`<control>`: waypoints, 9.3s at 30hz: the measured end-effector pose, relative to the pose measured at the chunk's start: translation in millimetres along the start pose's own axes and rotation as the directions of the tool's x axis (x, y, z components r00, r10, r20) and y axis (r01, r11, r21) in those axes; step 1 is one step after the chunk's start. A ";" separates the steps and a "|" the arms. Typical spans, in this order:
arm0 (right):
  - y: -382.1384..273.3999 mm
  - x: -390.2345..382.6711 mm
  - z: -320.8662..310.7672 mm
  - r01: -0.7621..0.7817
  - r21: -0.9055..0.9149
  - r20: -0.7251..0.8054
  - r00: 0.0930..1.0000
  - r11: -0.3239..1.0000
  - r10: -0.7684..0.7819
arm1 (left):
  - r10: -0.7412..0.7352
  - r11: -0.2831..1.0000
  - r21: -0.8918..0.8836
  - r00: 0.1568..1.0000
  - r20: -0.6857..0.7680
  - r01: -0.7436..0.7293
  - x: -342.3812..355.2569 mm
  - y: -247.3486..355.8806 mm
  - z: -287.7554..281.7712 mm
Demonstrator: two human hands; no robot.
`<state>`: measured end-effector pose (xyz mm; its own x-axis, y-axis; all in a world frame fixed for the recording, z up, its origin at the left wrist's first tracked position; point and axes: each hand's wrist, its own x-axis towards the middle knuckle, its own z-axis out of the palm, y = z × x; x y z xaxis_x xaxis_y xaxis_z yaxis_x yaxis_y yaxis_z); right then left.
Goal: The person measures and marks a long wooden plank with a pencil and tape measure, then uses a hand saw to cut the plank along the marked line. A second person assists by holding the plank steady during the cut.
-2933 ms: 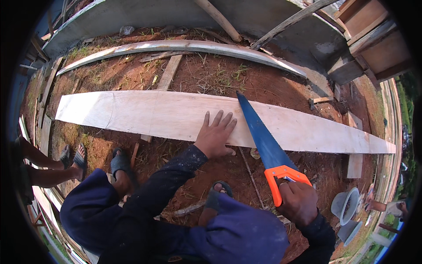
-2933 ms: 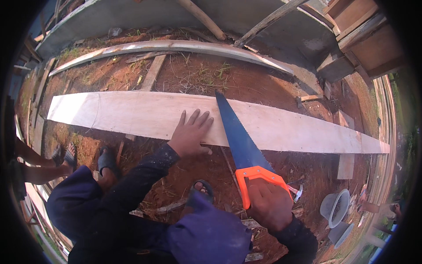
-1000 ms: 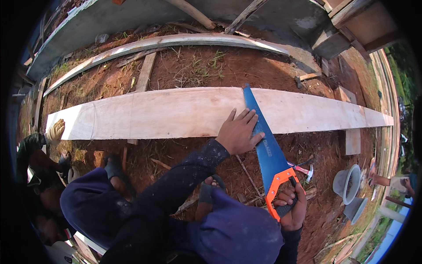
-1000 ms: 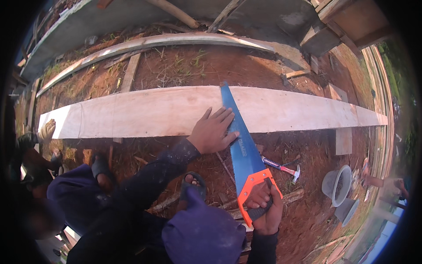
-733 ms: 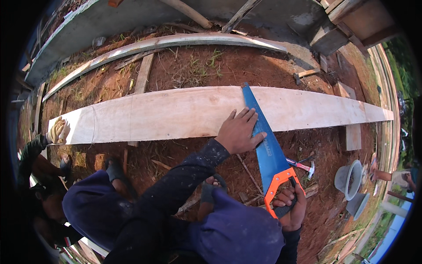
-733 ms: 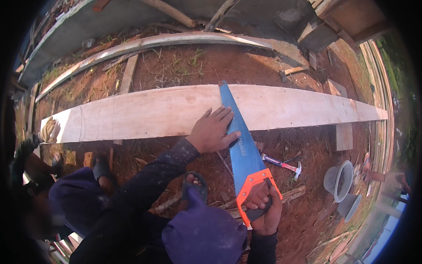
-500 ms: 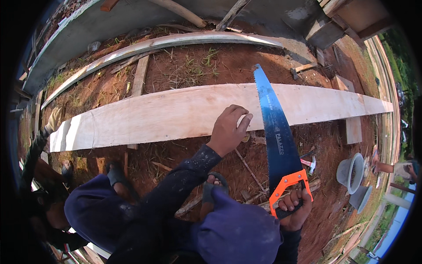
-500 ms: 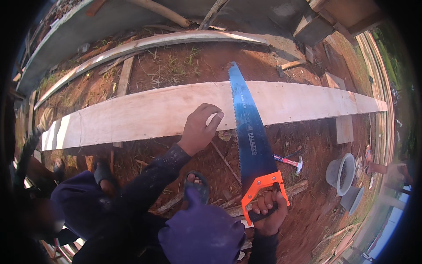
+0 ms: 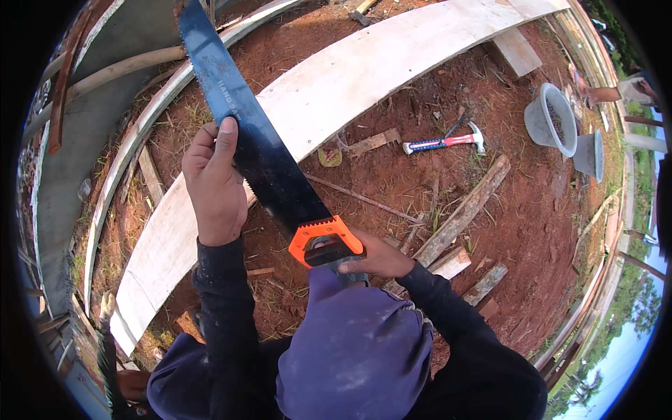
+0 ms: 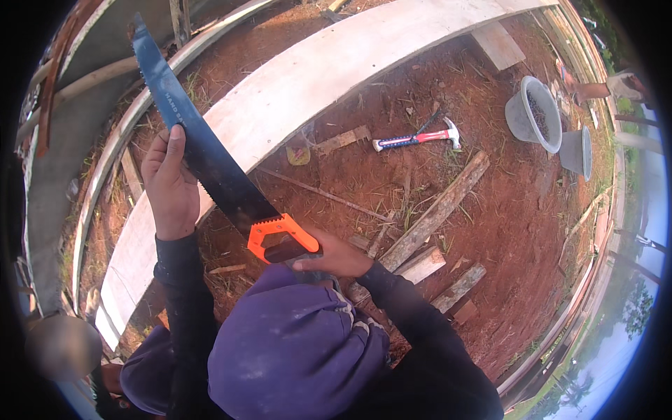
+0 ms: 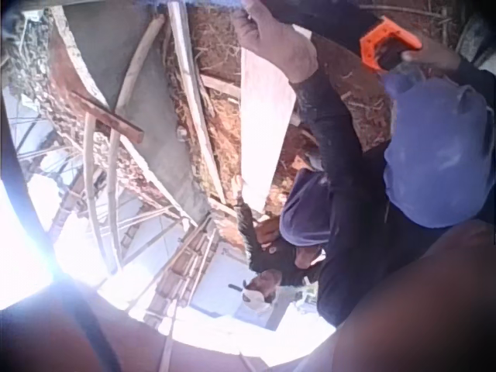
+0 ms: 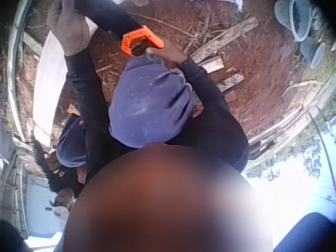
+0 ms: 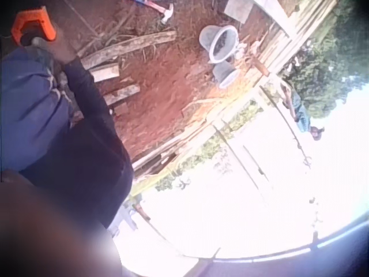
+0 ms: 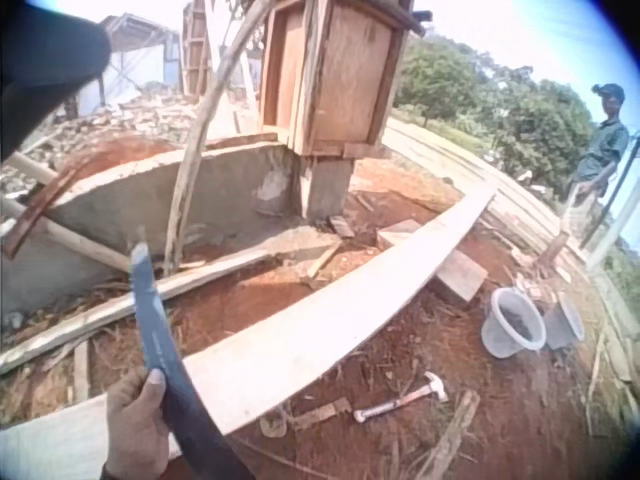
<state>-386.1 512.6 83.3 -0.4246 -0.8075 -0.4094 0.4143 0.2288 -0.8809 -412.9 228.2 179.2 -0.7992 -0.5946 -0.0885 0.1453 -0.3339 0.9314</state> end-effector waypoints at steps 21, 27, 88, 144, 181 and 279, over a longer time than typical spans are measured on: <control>36.9 76.3 -312.5 -0.820 -0.381 -0.918 0.280 0.427 -0.281 | -0.589 0.447 0.887 0.784 0.196 0.113 -97.8 -99.2 -34.2; 39.6 67.9 -349.1 -0.736 -0.499 -0.863 0.379 0.456 -0.334 | -0.541 0.469 0.871 0.828 0.151 0.148 -97.2 -89.1 -15.4; 129.9 -170.7 -27.5 -0.460 -0.365 -0.902 0.390 0.809 -0.185 | -0.842 0.293 0.903 0.361 0.400 -0.315 -178.4 -218.4 32.9; 113.3 -155.0 -110.5 -0.154 0.184 -0.883 0.408 0.971 0.232 | -0.844 0.231 0.926 0.411 0.343 -0.298 -178.0 -204.0 41.4; 108.5 -156.1 -77.4 0.114 0.296 -0.910 0.336 0.948 0.244 | -0.722 0.343 0.769 0.372 0.583 -0.539 -178.7 -173.5 53.8; -264.7 105.7 174.4 0.220 -0.596 -0.047 0.950 0.772 -0.307 | -0.087 -0.173 0.981 0.994 0.073 -0.087 -33.1 83.3 -423.8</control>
<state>-400.3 271.8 314.6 -0.5689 -0.8121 -0.1298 -0.2533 0.3232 -0.9118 -127.1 -89.8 110.0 -0.8491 -0.5087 -0.1428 -0.5279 0.8271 0.1930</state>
